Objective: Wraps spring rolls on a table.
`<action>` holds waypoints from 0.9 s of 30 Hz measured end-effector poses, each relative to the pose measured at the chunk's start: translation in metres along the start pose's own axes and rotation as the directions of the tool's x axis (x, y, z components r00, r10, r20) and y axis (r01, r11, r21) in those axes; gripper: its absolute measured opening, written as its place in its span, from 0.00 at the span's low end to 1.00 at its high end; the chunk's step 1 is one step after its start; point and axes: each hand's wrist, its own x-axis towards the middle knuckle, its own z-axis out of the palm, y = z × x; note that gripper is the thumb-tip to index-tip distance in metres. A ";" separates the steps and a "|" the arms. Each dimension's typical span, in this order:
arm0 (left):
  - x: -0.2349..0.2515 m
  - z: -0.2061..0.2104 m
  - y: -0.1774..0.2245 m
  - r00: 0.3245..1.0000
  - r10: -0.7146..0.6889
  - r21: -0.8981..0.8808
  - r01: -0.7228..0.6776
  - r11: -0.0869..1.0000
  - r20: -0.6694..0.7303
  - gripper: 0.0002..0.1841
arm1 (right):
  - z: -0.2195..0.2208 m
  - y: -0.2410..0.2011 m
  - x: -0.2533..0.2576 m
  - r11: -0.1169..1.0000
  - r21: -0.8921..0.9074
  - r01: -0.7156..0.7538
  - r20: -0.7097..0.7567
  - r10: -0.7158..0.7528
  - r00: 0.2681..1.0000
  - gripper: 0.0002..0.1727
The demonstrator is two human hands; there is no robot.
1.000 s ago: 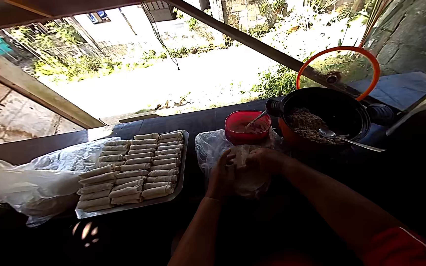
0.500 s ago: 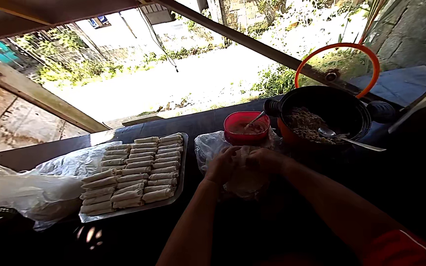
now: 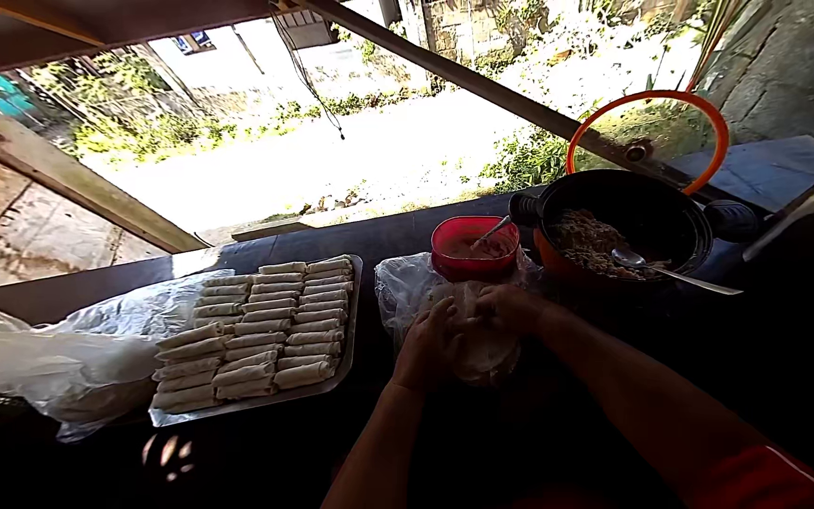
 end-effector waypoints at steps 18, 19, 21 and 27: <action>0.004 0.012 -0.002 0.992 -0.096 -0.165 0.081 0.983 -0.084 0.27 | 0.005 0.002 -0.001 1.000 0.001 0.012 -0.076 -0.012 0.997 0.13; 0.004 0.013 -0.002 0.991 -0.107 -0.197 0.089 0.976 -0.078 0.27 | 0.006 0.001 -0.001 1.000 -0.023 0.021 -0.082 -0.022 0.996 0.13; 0.005 0.013 -0.003 0.990 -0.117 -0.246 0.095 0.965 -0.077 0.28 | 0.009 0.000 -0.003 0.997 -0.064 0.053 -0.105 -0.060 0.993 0.14; 0.010 0.009 -0.001 0.977 -0.204 -0.298 0.179 0.938 -0.056 0.32 | 0.012 0.002 -0.003 0.994 -0.081 0.077 -0.139 -0.088 0.986 0.15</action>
